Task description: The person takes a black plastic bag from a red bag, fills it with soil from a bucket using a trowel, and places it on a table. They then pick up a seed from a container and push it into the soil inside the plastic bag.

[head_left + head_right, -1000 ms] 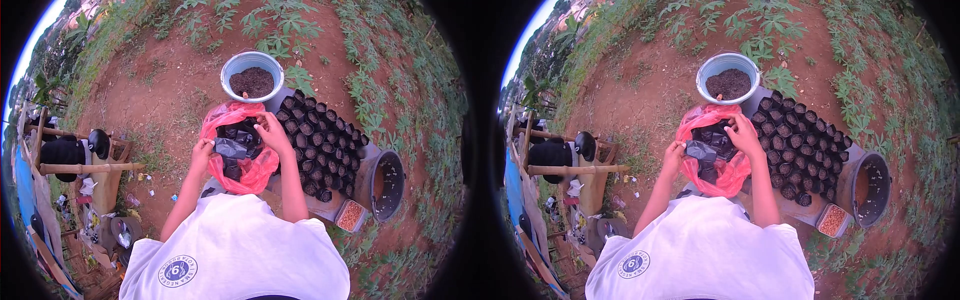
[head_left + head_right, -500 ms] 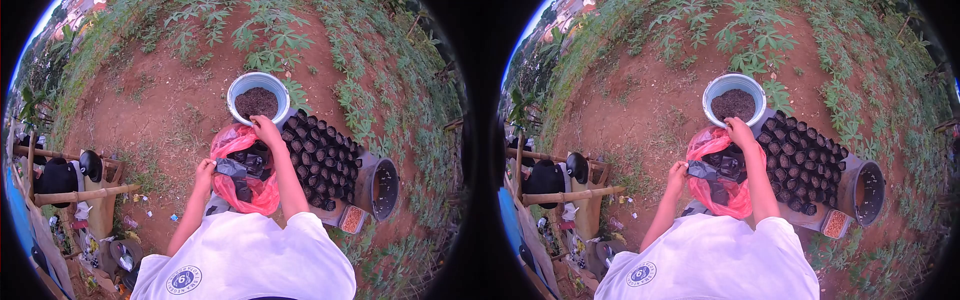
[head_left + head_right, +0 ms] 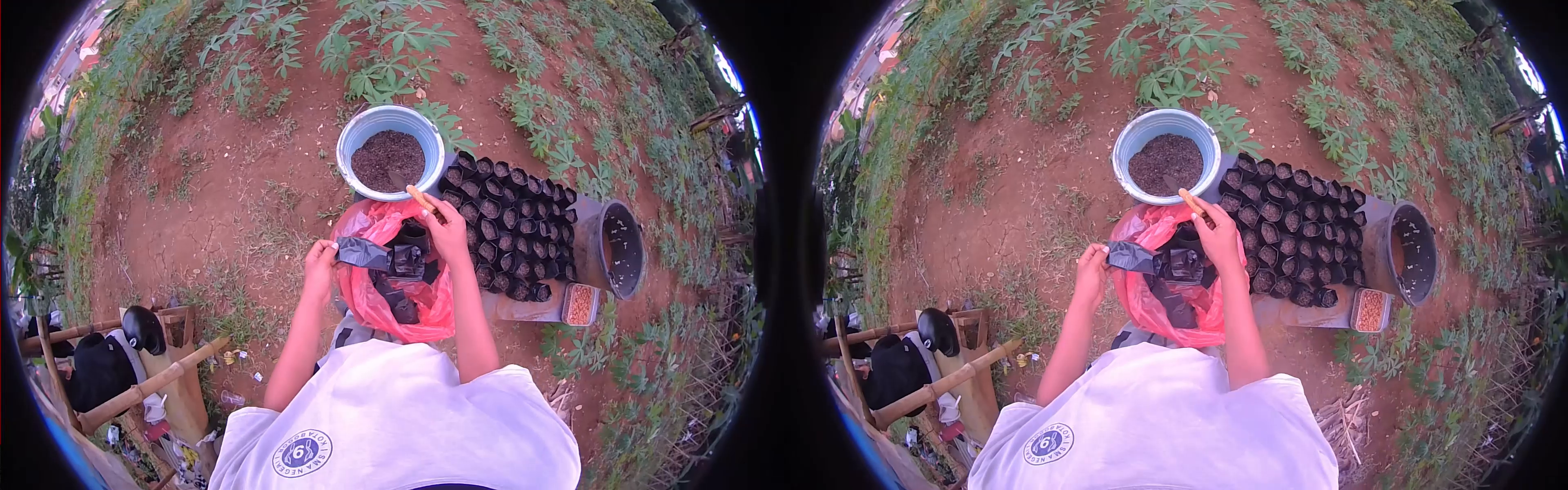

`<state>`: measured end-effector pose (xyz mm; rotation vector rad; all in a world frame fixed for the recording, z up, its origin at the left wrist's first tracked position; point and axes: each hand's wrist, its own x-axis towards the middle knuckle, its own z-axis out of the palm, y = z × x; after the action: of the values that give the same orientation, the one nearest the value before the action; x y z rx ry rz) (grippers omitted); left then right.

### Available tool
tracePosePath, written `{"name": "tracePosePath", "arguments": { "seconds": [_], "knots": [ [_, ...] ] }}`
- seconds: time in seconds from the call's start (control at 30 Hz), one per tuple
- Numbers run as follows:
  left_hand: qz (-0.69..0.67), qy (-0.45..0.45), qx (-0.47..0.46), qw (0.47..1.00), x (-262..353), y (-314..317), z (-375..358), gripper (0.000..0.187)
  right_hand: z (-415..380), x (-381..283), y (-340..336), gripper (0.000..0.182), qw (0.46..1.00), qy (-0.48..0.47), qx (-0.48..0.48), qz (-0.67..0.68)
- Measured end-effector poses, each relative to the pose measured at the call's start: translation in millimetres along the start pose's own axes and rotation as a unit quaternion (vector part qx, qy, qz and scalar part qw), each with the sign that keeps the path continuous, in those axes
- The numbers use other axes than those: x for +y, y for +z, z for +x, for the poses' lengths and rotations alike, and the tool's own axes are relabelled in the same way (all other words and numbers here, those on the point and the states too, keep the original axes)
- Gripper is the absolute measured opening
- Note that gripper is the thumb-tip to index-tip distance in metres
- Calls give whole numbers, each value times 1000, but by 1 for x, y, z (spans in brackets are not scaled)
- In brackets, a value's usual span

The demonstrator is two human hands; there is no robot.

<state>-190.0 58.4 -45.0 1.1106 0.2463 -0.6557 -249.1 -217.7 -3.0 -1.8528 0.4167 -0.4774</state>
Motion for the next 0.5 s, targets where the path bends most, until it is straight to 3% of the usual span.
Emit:
{"name": "tracePosePath", "arguments": {
  "seconds": [0.13, 0.17, 0.3, 0.5],
  "knots": [
    [8, 9, -40, 999, 15, 12, 12, 3, -11, -8, -4, 43, 999, 5, 44, 12],
    [7, 7, -51, 999, 18, 16, 13, 3, -14, -2, -9, 41, 998, 57, 4, 9],
    [29, -13, -72, 997, 20, 24, 15, 2, -25, -7, -11, 38, 998, 47, 35, 15],
    [17, -75, -138, 987, -1, 35, 22, 3, -61, -38, -45, 35, 965, 53, 130, 223]
  ]
}}
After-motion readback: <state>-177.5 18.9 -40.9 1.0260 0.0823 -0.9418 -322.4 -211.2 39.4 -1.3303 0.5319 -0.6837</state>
